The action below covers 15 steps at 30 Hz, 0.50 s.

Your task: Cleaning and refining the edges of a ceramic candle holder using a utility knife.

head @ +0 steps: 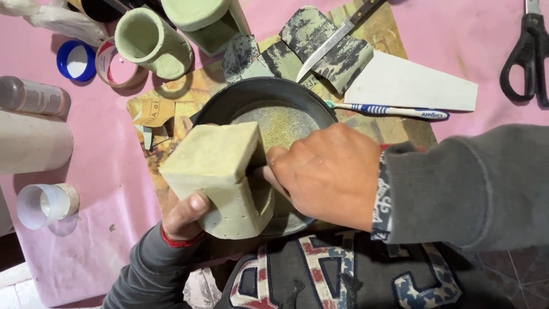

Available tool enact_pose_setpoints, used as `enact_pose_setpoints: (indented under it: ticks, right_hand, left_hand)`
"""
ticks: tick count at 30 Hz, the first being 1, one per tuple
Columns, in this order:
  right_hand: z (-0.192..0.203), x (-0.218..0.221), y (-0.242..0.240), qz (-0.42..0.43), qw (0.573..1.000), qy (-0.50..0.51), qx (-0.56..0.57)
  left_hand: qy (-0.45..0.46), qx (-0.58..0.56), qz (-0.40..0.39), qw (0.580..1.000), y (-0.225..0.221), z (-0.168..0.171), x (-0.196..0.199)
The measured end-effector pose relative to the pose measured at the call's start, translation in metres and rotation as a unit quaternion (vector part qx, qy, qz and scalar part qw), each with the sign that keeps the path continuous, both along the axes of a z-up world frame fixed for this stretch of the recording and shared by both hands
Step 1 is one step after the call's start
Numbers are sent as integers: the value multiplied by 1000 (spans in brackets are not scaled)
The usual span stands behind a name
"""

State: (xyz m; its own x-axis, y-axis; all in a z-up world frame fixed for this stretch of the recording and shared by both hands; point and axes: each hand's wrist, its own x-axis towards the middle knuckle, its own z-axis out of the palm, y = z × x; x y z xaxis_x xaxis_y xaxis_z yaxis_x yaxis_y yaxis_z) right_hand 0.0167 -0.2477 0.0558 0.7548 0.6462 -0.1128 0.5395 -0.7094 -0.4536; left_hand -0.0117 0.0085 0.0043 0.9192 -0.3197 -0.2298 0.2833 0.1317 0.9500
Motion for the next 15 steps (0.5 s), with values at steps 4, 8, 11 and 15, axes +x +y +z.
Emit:
enact_pose_setpoints:
  ticks: [4, 8, 11, 15]
  right_hand:
    - [-4, 7, -5, 33, 999, -9, 26]
    - [9, 11, -6, 42, 999, 14, -32]
    - [33, 15, -8, 47, 982, 93, -157]
    - [29, 1, -35, -21, 999, -5, -47]
  left_hand:
    - [-19, -2, -24, 1000, -5, -2, 1]
    - [-39, -11, -35, 999, -6, 0, 2]
    - [-20, -45, 4, 999, -4, -2, 0]
    - [53, -167, 100, 979, -2, -13, 0]
